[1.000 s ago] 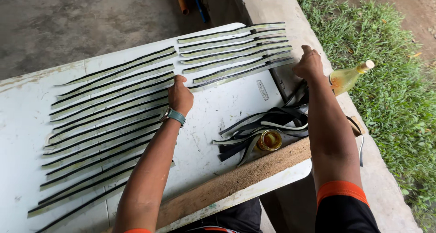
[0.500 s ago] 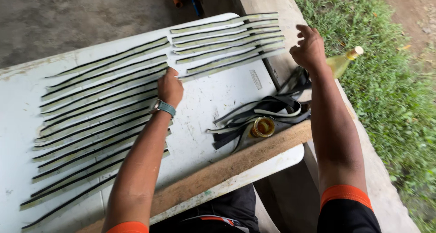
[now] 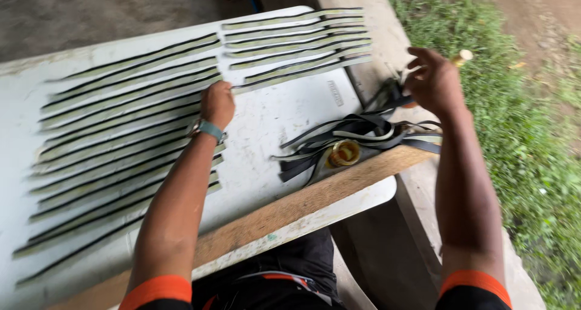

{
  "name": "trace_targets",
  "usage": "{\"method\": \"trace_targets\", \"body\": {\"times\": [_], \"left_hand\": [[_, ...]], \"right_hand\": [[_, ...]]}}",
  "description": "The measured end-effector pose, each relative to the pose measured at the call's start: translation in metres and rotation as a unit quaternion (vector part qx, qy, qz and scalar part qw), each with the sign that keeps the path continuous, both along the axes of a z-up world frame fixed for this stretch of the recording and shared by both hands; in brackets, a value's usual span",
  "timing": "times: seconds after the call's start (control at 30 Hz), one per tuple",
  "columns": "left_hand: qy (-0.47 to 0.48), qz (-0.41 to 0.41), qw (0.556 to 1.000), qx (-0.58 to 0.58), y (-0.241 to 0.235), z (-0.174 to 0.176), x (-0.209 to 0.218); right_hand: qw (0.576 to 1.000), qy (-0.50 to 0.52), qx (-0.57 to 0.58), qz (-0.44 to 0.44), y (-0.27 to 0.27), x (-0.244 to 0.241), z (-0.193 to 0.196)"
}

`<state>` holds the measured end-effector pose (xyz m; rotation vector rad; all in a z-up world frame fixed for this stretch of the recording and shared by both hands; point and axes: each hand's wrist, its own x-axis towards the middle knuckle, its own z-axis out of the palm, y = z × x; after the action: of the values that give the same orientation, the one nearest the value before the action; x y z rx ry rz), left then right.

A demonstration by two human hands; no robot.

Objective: The person repeatedly peels thin strips from long rubber pieces using a wooden block as a guide. They place the peeled strips on a white table and continue the process with multiple rubber pieces.

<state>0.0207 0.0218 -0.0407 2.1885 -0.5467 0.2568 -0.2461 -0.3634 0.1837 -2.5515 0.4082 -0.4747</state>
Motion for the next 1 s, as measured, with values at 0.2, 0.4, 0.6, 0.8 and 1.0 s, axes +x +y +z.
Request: {"method": "trace_targets", "body": {"times": [0.2,0.4,0.6,0.8,1.0], "left_hand": [[0.061,-0.012,0.998,-0.030,-0.002,0.002,-0.003],[0.046,0.012,0.996,-0.073,-0.016,0.006,-0.005],[0.045,-0.021,0.996,-0.073,-0.015,0.024,-0.012],[0.078,-0.106,0.991,0.003,0.011,0.077,-0.038],[0.057,-0.181,0.981,0.031,0.059,0.128,-0.089]], "right_hand": [[0.998,0.000,-0.064,0.011,0.011,-0.002,0.004],[0.996,-0.013,-0.084,0.013,0.011,-0.004,0.006],[0.993,-0.055,-0.105,0.015,0.011,-0.020,0.023],[0.989,-0.058,-0.134,-0.009,0.016,-0.042,0.034],[0.995,0.049,-0.086,0.012,0.019,-0.066,0.019]]}}
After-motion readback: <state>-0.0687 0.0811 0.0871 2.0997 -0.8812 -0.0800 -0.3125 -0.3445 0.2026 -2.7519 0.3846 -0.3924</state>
